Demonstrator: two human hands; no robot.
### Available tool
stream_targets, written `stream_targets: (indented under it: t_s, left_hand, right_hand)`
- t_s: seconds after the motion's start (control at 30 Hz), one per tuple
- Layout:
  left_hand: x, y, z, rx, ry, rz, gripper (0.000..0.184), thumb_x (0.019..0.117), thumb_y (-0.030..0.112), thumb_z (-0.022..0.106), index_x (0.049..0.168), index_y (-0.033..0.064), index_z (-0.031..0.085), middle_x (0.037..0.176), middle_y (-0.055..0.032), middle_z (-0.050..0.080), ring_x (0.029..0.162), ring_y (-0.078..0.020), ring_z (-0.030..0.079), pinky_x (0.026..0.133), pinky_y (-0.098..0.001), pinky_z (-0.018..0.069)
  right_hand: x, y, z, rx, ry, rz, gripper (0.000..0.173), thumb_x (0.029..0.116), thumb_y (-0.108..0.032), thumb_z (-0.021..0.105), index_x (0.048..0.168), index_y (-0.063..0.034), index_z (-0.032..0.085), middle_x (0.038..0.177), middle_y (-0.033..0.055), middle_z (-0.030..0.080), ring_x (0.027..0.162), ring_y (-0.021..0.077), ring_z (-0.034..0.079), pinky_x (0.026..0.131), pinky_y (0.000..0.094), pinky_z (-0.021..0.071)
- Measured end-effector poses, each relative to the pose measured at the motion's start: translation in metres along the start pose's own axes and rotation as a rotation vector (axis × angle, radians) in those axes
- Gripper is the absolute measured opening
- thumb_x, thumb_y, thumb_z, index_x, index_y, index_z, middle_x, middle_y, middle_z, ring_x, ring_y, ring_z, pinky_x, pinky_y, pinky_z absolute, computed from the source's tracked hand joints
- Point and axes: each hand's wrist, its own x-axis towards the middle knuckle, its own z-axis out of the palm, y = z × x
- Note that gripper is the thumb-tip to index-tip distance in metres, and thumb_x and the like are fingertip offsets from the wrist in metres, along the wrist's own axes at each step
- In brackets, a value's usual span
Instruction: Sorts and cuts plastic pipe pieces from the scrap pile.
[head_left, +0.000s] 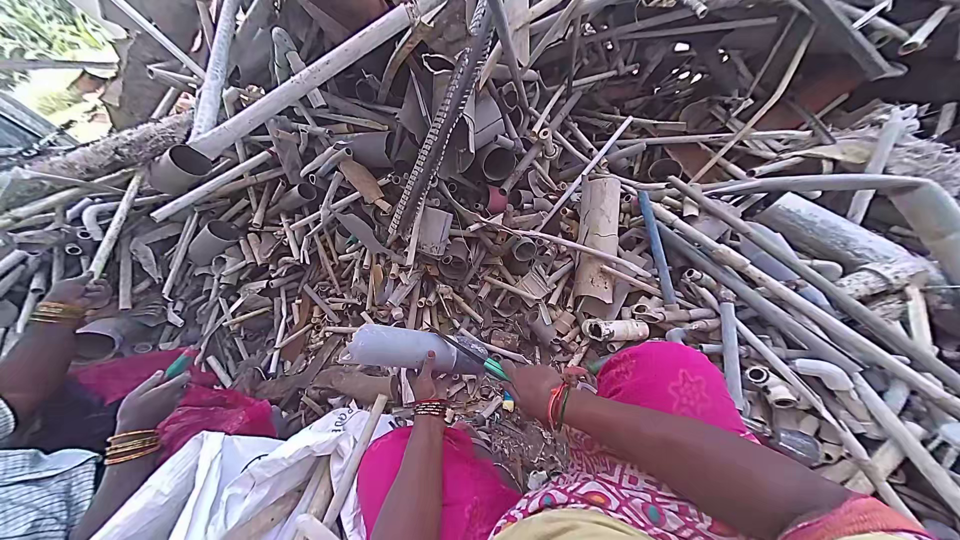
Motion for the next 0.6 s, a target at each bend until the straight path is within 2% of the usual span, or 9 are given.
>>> stream_targets:
  t_s: [0.07, 0.13, 0.17, 0.27, 0.4, 0.47, 0.5, 0.57, 0.6]
  left_hand:
    - [0.0, 0.008, 0.001, -0.062, -0.047, -0.018, 0.06, 0.1011, 0.003, 0.051, 0.155, 0.0101, 0.025, 0.146, -0.0234, 0.042, 0.121, -0.0358, 0.052, 0.089, -0.0589, 0.0485]
    - [-0.002, 0.009, 0.0, -0.087, -0.112, -0.04, 0.053, 0.0982, 0.003, 0.043, 0.149, 0.0076, 0.029, 0.133, -0.0203, 0.047, 0.112, -0.0317, 0.055, 0.085, -0.0556, 0.0499]
    - [-0.004, 0.008, -0.001, -0.101, -0.142, -0.046, 0.048, 0.0982, 0.004, 0.041, 0.145, 0.0065, 0.031, 0.127, -0.0192, 0.05, 0.107, -0.0302, 0.056, 0.083, -0.0541, 0.0511]
    - [-0.009, 0.002, 0.002, -0.063, -0.17, -0.023, 0.038, 0.1071, 0.014, 0.038, 0.144, 0.0057, 0.034, 0.124, -0.0157, 0.052, 0.105, -0.0241, 0.059, 0.084, -0.0473, 0.053]
    - [-0.005, -0.004, 0.002, 0.047, -0.078, 0.033, 0.06, 0.098, -0.001, 0.06, 0.151, 0.0034, 0.031, 0.136, -0.0225, 0.05, 0.112, -0.0274, 0.058, 0.09, -0.0467, 0.0541]
    - [-0.006, 0.005, 0.006, 0.021, -0.06, 0.0, 0.057, 0.0957, -0.005, 0.059, 0.147, 0.0014, 0.035, 0.134, -0.0223, 0.05, 0.11, -0.0289, 0.057, 0.087, -0.0474, 0.0531]
    - [-0.005, 0.008, 0.007, 0.007, -0.06, -0.012, 0.053, 0.096, -0.006, 0.057, 0.145, 0.0002, 0.037, 0.131, -0.0217, 0.05, 0.107, -0.029, 0.057, 0.084, -0.0477, 0.0535]
    - [-0.003, 0.008, 0.007, -0.012, -0.076, -0.01, 0.048, 0.0934, -0.011, 0.056, 0.138, -0.0006, 0.041, 0.12, -0.0188, 0.054, 0.099, -0.0274, 0.06, 0.077, -0.0458, 0.0557]
    - [-0.001, 0.008, 0.005, -0.012, -0.108, -0.01, 0.049, 0.0922, -0.013, 0.055, 0.137, -0.0005, 0.04, 0.118, -0.018, 0.054, 0.097, -0.0264, 0.06, 0.077, -0.0448, 0.0559]
  right_hand:
    - [-0.005, 0.008, -0.019, 0.172, 0.213, -0.01, 0.053, 0.1135, -0.035, 0.034, 0.155, -0.002, 0.035, 0.124, 0.0299, 0.064, 0.118, 0.0468, 0.063, 0.099, 0.0615, 0.0475]
    - [-0.001, 0.012, -0.014, 0.356, 0.543, -0.07, 0.054, 0.1115, -0.03, 0.037, 0.153, 0.006, 0.037, 0.114, 0.0293, 0.069, 0.106, 0.0455, 0.069, 0.092, 0.0591, 0.0519]
    - [0.0, 0.009, -0.007, 0.362, 0.52, -0.075, 0.055, 0.1114, -0.029, 0.036, 0.152, 0.0079, 0.035, 0.114, 0.0301, 0.068, 0.106, 0.0456, 0.068, 0.093, 0.0589, 0.052]
    - [0.008, -0.006, 0.015, 0.115, -0.007, 0.02, 0.053, 0.1135, -0.034, 0.033, 0.154, -0.0001, 0.028, 0.126, 0.0316, 0.062, 0.12, 0.0474, 0.063, 0.099, 0.062, 0.0492]
    - [0.016, 0.001, 0.004, 0.04, -0.085, 0.011, 0.05, 0.1131, -0.034, 0.036, 0.151, -0.0014, 0.036, 0.129, 0.0313, 0.061, 0.122, 0.048, 0.061, 0.098, 0.064, 0.0477]
    - [0.015, 0.015, -0.02, 0.207, 0.07, -0.035, 0.052, 0.1137, -0.033, 0.035, 0.154, 0.0004, 0.036, 0.13, 0.0303, 0.061, 0.123, 0.0452, 0.06, 0.104, 0.0615, 0.0443]
    - [0.014, 0.021, -0.026, 0.369, 0.251, -0.056, 0.051, 0.1136, -0.03, 0.035, 0.154, 0.0028, 0.036, 0.125, 0.0292, 0.063, 0.117, 0.0425, 0.063, 0.103, 0.058, 0.0452]
    - [0.021, 0.026, -0.016, 0.627, 0.679, -0.08, 0.051, 0.1118, -0.023, 0.037, 0.151, 0.0097, 0.037, 0.109, 0.027, 0.068, 0.099, 0.0375, 0.068, 0.093, 0.0514, 0.0517]
    - [0.025, 0.025, -0.006, 0.647, 0.745, -0.072, 0.051, 0.111, -0.021, 0.038, 0.15, 0.0122, 0.035, 0.108, 0.0278, 0.068, 0.098, 0.0377, 0.069, 0.093, 0.0503, 0.0529]
